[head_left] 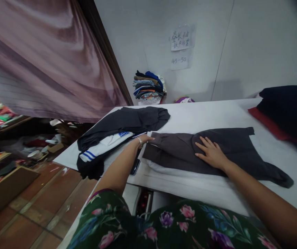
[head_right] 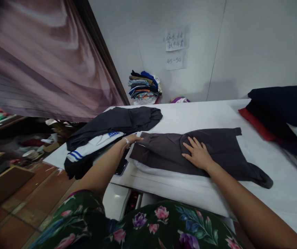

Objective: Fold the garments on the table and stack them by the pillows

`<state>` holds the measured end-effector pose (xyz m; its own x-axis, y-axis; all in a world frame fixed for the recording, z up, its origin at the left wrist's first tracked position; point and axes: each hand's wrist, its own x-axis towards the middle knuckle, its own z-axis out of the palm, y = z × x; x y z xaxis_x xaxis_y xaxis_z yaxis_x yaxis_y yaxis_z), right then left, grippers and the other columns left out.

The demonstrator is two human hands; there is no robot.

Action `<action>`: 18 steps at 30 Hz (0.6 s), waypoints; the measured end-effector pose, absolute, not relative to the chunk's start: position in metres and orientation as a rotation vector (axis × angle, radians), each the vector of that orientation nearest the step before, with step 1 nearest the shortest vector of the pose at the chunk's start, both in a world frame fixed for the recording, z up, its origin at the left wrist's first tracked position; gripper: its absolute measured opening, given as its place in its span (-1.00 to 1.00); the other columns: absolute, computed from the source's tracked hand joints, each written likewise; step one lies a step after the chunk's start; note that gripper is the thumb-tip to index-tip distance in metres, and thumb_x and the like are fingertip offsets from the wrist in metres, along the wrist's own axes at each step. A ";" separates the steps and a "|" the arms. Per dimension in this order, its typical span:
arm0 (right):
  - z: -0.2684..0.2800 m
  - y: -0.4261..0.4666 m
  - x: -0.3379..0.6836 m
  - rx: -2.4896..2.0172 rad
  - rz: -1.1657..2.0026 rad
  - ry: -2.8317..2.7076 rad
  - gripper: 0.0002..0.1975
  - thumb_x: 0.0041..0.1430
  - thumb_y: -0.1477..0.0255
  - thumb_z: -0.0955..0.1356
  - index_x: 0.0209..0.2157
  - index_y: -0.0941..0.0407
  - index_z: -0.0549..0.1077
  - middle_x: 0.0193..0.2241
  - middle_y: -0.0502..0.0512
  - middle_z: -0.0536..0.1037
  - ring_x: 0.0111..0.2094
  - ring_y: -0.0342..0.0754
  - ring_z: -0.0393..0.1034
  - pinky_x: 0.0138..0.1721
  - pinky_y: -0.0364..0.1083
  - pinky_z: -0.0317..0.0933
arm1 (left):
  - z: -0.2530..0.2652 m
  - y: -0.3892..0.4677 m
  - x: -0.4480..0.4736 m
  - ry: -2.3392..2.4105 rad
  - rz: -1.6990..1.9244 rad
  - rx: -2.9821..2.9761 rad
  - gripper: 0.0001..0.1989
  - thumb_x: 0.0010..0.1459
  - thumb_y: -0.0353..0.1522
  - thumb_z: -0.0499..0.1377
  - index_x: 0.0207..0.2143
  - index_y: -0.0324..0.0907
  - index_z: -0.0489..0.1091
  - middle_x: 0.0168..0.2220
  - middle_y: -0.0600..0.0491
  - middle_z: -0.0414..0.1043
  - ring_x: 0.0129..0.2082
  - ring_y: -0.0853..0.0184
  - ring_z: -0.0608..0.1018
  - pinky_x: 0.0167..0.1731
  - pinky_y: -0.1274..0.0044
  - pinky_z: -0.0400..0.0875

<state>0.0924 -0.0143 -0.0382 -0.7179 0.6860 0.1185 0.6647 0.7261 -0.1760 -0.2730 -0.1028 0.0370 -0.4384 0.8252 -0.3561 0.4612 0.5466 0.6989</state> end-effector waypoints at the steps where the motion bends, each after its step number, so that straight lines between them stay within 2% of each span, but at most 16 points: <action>1: -0.039 -0.015 0.092 -1.086 0.179 -2.753 -0.38 0.22 0.01 0.11 0.22 -0.02 0.22 0.33 0.14 -0.05 0.32 0.22 -0.23 0.17 0.32 -0.10 | 0.043 -0.102 -0.273 2.029 0.696 1.005 -0.65 -0.12 -0.19 0.34 -0.27 -0.18 0.51 -0.30 -0.03 0.59 -0.28 0.16 0.60 -0.22 0.41 0.47; 4: -0.037 -0.015 0.093 -1.086 0.185 -2.753 -0.38 0.23 0.02 0.12 0.22 -0.01 0.22 0.33 0.15 -0.06 0.32 0.22 -0.22 0.17 0.31 -0.10 | 0.065 -0.099 -0.269 1.798 0.825 0.872 -0.65 -0.14 -0.21 0.36 -0.30 -0.21 0.49 -0.35 -0.03 0.58 -0.32 0.19 0.60 -0.25 0.41 0.49; 9: -0.031 -0.017 0.092 -1.099 0.201 -2.752 -0.40 0.23 0.05 0.14 0.22 0.00 0.22 0.33 0.15 -0.05 0.32 0.21 -0.22 0.18 0.31 -0.11 | 0.118 -0.087 -0.236 1.531 1.021 0.837 -0.73 -0.13 -0.35 0.35 -0.32 -0.25 0.48 -0.43 0.02 0.54 -0.42 0.29 0.57 -0.23 0.42 0.48; 14: -0.031 -0.017 0.092 -1.092 0.215 -2.737 -0.40 0.23 0.06 0.16 0.23 0.01 0.21 0.33 0.17 -0.05 0.31 0.23 -0.21 0.17 0.32 -0.10 | 0.166 -0.060 -0.175 1.470 1.044 1.088 -0.78 -0.09 -0.44 0.30 -0.31 -0.27 0.45 -0.42 0.04 0.52 -0.38 0.30 0.56 -0.16 0.39 0.45; 18: -0.030 -0.019 0.091 -1.078 0.218 -2.742 -0.44 0.23 0.13 0.21 0.20 0.07 0.26 0.31 0.23 -0.01 0.31 0.26 -0.22 0.17 0.32 -0.11 | 0.183 -0.015 -0.115 1.562 0.975 1.477 -0.77 -0.13 -0.40 0.34 -0.37 -0.29 0.44 -0.40 0.01 0.52 -0.23 0.17 0.56 -0.07 0.30 0.38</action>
